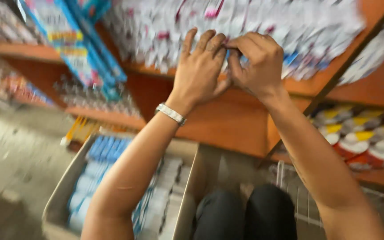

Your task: The recorder is transferring packaged wipes and soap from a cardboard box on the floor to the bottom shelf of a store display.

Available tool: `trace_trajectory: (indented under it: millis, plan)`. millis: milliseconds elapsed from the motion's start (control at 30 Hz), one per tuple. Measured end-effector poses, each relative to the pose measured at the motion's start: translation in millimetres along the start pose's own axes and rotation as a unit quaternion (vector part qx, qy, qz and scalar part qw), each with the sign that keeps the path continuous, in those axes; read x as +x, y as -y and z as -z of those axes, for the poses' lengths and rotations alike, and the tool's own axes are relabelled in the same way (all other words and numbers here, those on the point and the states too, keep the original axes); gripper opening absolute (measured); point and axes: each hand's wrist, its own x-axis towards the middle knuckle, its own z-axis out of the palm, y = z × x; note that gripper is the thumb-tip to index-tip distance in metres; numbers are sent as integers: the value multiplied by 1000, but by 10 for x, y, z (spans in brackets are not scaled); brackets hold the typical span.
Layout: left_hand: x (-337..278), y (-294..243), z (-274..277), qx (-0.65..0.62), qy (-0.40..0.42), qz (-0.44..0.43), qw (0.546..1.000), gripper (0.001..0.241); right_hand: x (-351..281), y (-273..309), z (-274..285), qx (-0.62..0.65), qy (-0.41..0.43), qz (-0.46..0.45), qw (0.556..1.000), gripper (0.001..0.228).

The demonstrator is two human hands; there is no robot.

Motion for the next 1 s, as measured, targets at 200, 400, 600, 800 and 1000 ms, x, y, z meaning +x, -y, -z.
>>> trace_trajectory:
  millis: [200,400,600,800,1000]
  plan:
    - [-1239,105,149,-43,11,63,997,47,-421,763,-616,170,83,-77,979,12]
    - [-2494,83,80,-115,79,213,967,36,-1005,1429,-1335,266,251,-198,909,20]
    - [-3686,-168,-291,-169,165,349,907,32,-1719,1923,-1911,205,542,-244,777,34]
    - [-4415,-543,-931,-213,208,396,869,26,-2465,1712,-2212,142,692,-162,689,42]
    - [-5090,-906,-1933,-141,376,303,864,29,-2944,1539,-2370,166,718,-162,656,48]
